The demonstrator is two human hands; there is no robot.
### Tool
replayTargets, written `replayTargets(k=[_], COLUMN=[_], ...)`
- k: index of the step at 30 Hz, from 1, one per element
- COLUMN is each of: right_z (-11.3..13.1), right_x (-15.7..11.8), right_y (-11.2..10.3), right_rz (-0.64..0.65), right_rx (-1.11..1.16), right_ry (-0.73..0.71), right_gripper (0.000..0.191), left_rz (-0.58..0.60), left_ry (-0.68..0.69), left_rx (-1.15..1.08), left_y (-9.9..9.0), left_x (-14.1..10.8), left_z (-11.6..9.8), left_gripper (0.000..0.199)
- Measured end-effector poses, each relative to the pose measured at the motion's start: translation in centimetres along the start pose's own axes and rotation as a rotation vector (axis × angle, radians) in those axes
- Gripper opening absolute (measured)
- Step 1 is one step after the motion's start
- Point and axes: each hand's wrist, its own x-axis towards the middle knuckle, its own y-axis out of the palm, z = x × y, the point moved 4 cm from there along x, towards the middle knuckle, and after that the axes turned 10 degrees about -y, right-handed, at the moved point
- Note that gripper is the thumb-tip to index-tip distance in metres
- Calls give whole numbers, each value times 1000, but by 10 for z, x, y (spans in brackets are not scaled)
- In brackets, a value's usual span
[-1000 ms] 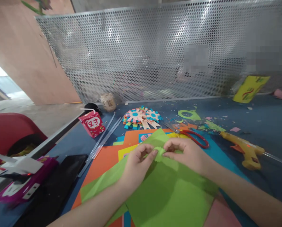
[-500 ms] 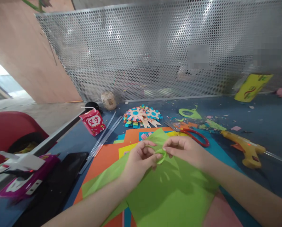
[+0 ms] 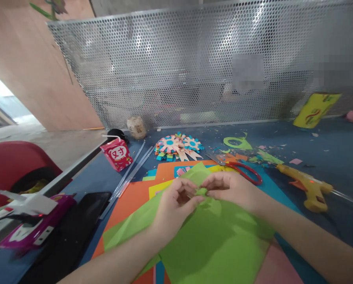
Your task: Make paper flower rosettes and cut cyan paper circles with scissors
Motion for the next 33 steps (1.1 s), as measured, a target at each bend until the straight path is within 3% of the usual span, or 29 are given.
replayTargets(k=[6, 11, 14, 17, 21, 33], right_z=[2, 2, 0, -3, -14, -32], right_x=[-2, -1, 3, 8, 16, 24], right_y=[-2, -7, -20, -43, -66, -70], right_rz=[-12, -88, -178, -295, -389, -314], right_rx=[-26, -92, -160, -268, -412, -657], right_ry=[19, -21, -73, -118, -139, -82], right_gripper=[24, 21, 20, 21, 23, 29], left_rz=[61, -9, -111, -231, -243, -242], left_ry=[35, 119, 147, 146, 117, 162], left_rx=[96, 327, 518, 720, 905, 1100], left_y=[5, 3, -6, -18, -21, -18], left_x=[-2, -3, 1, 6, 10, 3], left_z=[0, -3, -8, -13, -14, -26], left_gripper=[33, 22, 23, 42, 43, 33])
